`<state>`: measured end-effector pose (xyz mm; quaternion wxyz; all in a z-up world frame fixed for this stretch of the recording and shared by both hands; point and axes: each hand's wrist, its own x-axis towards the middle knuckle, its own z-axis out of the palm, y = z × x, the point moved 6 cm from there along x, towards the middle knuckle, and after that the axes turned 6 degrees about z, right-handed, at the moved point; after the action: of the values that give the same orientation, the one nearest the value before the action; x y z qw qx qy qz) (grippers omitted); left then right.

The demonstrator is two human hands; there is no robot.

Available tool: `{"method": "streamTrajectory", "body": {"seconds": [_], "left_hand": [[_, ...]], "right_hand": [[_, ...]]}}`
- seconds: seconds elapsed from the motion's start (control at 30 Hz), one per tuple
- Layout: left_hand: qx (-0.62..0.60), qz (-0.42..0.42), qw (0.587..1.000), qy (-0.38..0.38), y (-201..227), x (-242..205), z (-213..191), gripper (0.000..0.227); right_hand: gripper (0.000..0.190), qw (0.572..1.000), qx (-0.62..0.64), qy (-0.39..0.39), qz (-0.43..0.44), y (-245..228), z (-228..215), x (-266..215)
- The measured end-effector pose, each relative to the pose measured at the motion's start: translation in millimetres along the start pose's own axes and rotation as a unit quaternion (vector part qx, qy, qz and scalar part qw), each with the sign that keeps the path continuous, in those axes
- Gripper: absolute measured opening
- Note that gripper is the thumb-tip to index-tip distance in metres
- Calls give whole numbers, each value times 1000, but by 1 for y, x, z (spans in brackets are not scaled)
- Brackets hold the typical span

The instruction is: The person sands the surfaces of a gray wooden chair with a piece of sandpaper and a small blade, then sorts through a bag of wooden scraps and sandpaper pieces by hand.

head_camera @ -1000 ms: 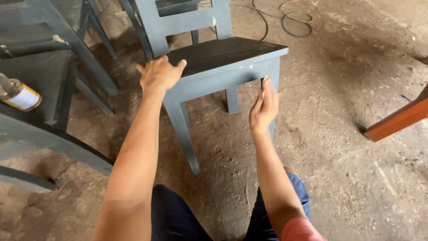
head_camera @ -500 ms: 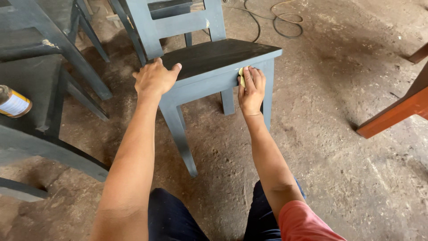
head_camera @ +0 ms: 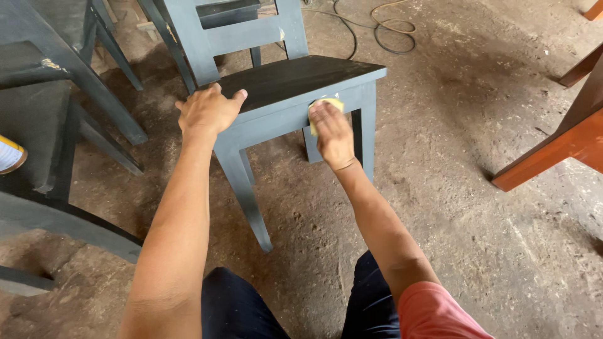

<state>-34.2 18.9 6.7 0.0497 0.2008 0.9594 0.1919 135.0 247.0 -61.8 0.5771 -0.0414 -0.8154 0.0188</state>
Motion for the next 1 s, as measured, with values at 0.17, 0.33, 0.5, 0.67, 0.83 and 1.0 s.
{"method": "streamTrajectory", "body": {"seconds": [0.17, 0.33, 0.5, 0.67, 0.83, 1.0], "left_hand": [[14, 16, 1000, 12, 1, 4, -2, 80], [14, -14, 1000, -7, 2, -7, -1, 79], [22, 3, 1000, 9, 2, -2, 0, 81], [25, -8, 1000, -1, 0, -10, 2, 80], [42, -12, 999, -23, 5, -13, 1, 78], [31, -2, 999, 8, 2, -5, 2, 80]], "right_hand": [[22, 989, 19, 40, 144, 20, -21, 10], [25, 778, 172, 153, 585, -4, 36, -7], [44, 875, 133, 74, 459, -85, 24, -31], [32, 795, 241, 190, 524, -26, 21, -17], [36, 860, 121, 141, 475, -94, 28, 1], [25, 801, 192, 98, 558, -45, 4, -24]]}}
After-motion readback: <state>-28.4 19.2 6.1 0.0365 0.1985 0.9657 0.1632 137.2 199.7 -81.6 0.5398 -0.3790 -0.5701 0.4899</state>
